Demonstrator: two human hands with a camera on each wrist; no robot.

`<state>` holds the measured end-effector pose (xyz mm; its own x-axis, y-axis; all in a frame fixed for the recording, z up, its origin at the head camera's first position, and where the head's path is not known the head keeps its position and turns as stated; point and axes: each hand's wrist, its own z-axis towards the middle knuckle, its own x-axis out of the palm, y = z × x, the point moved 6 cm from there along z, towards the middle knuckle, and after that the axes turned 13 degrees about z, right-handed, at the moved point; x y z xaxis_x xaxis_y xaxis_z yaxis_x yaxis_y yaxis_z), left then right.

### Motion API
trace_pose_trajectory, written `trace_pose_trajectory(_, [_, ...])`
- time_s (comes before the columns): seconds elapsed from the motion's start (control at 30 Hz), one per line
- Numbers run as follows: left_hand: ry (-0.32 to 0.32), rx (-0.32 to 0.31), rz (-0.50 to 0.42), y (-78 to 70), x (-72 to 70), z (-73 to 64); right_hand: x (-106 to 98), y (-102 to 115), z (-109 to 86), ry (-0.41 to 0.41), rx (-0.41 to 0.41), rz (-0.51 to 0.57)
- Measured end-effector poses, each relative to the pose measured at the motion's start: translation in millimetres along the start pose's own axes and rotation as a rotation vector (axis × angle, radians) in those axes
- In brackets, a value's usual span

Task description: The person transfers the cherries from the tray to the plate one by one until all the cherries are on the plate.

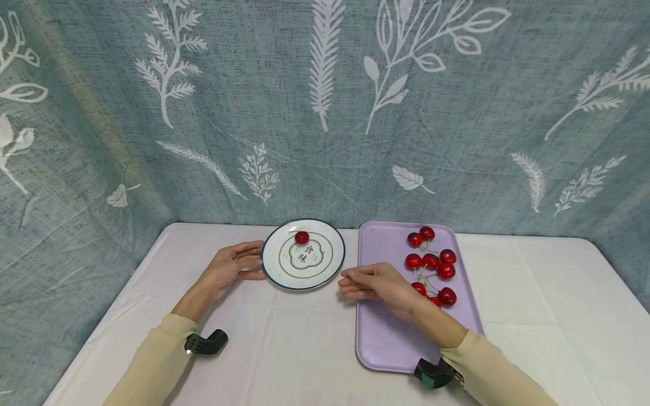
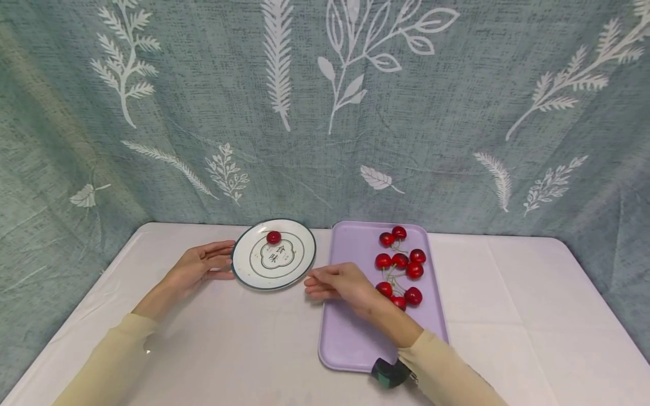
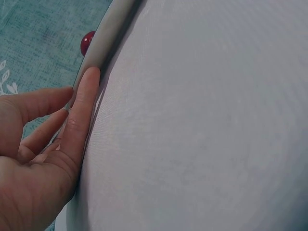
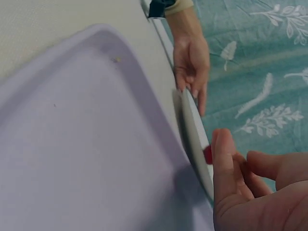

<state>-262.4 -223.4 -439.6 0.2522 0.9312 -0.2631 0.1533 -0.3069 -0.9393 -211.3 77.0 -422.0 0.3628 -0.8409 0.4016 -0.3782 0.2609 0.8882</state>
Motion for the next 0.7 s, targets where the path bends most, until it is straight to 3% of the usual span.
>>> trace_pose_trajectory(0.3, [-0.001, -0.008, 0.002, -1.2, -1.4, -2.7, -18, 26, -14.2, -0.033, -0.040, -0.093])
trace_pose_trajectory(0.47, [-0.002, -0.004, 0.000, -0.9, -1.9, -2.3, -37, 49, -26.5, -0.035, -0.082, -0.217])
trace_pose_trajectory(0.7, [-0.002, -0.018, -0.007, -1.1, -1.2, -2.6, -69, 83, -55.2, -0.078, -0.065, -0.340])
